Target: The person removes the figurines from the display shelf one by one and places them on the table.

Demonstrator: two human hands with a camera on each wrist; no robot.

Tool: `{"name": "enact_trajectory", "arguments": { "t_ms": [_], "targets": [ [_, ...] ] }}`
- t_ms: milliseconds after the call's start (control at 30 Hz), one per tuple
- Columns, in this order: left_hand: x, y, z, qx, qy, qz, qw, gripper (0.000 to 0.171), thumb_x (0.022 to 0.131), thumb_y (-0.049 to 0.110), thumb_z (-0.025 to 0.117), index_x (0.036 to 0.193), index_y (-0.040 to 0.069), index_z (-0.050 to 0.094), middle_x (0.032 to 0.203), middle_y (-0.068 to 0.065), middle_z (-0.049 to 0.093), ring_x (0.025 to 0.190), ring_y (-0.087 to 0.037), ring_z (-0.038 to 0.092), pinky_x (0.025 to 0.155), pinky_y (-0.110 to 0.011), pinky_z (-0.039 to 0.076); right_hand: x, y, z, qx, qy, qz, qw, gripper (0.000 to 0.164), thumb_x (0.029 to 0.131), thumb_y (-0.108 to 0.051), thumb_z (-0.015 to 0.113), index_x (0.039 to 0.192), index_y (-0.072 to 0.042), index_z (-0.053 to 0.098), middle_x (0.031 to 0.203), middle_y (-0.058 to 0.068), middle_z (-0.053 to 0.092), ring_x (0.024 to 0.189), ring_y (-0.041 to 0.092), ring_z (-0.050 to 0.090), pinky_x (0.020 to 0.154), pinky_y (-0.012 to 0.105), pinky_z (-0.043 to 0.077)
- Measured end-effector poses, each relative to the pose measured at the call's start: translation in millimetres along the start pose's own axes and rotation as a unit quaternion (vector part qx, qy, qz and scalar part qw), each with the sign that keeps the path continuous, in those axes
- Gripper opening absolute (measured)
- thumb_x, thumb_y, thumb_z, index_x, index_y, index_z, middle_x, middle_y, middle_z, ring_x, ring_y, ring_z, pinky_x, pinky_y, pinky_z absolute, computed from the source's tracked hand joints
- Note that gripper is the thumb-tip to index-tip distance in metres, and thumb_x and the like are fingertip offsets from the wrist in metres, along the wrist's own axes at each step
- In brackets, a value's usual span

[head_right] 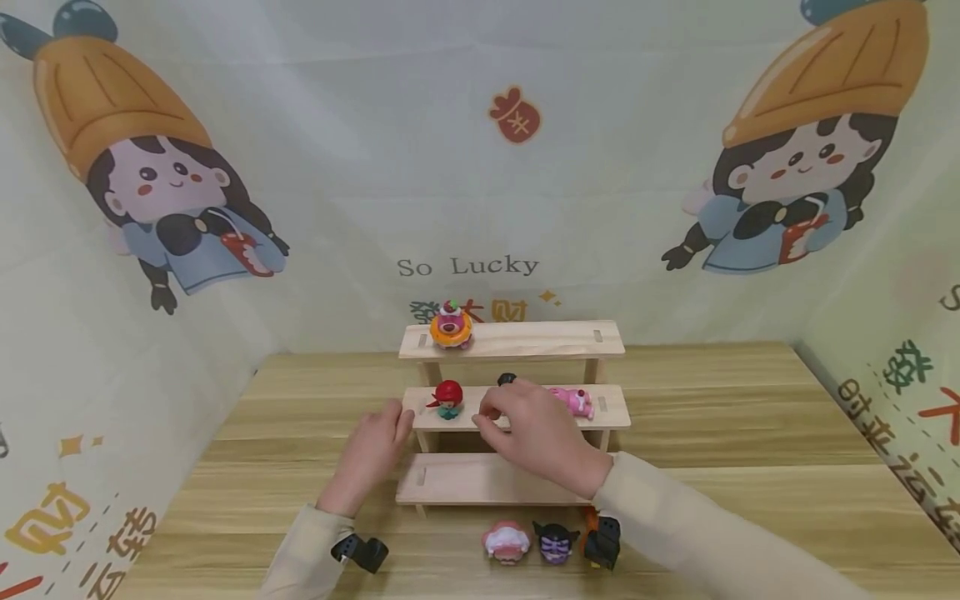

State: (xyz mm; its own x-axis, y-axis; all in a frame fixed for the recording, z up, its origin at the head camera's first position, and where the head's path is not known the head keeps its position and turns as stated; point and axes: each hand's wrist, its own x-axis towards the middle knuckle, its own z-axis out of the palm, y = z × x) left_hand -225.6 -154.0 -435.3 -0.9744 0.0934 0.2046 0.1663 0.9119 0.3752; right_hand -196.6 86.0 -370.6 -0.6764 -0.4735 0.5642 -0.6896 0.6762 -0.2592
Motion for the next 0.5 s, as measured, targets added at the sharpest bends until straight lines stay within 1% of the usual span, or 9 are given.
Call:
{"name": "enact_trajectory", "arguments": {
  "t_ms": [100,233,367,500],
  "targets": [
    [-0.3,0.0,0.8,0.001,-0.001,-0.001,1.0000,0.026,0.101,0.029,0.041,0.087,0.009,0.049,0.065,-0.005,0.052,0.071,-0.027,0.052,0.064,-0.039,0.040,8,2,-2,-0.013,0.014,-0.010,1.000,0.007,0.083,-0.018,0.071,0.082,-0.013,0.067,0.076,-0.004,0.064,0.069,0.009,0.057,0.061,0.023,0.047],
    [-0.3,-0.6,1.2,-0.002,-0.002,-0.003,1.0000,0.026,0.101,0.029,0.041,0.086,0.010,0.049,0.065,-0.005,0.051,0.071,-0.026,0.050,0.065,-0.038,0.040,21,8,-3,-0.017,0.045,-0.032,0.998,0.006,0.082,-0.016,0.071,0.080,-0.012,0.068,0.072,-0.003,0.062,0.067,0.009,0.051,0.059,0.023,0.044],
    [-0.1,-1.6,0.5,-0.006,-0.001,0.002,1.0000,0.026,0.101,0.028,0.041,0.086,0.009,0.049,0.064,-0.004,0.050,0.070,-0.025,0.051,0.067,-0.038,0.040,36,13,-3,-0.019,0.056,-0.023,0.998,0.004,0.082,-0.013,0.070,0.082,-0.012,0.067,0.074,-0.003,0.064,0.071,0.011,0.049,0.061,0.025,0.043],
    [0.1,-1.6,-0.2,-0.004,0.003,0.008,1.0000,0.026,0.101,0.028,0.041,0.086,0.009,0.049,0.064,-0.004,0.050,0.068,-0.025,0.053,0.070,-0.040,0.042,51,15,-2,-0.032,0.044,-0.002,0.998,0.009,0.084,-0.016,0.070,0.090,-0.010,0.067,0.081,-0.001,0.066,0.077,0.014,0.053,0.065,0.028,0.046]
  ]
}}
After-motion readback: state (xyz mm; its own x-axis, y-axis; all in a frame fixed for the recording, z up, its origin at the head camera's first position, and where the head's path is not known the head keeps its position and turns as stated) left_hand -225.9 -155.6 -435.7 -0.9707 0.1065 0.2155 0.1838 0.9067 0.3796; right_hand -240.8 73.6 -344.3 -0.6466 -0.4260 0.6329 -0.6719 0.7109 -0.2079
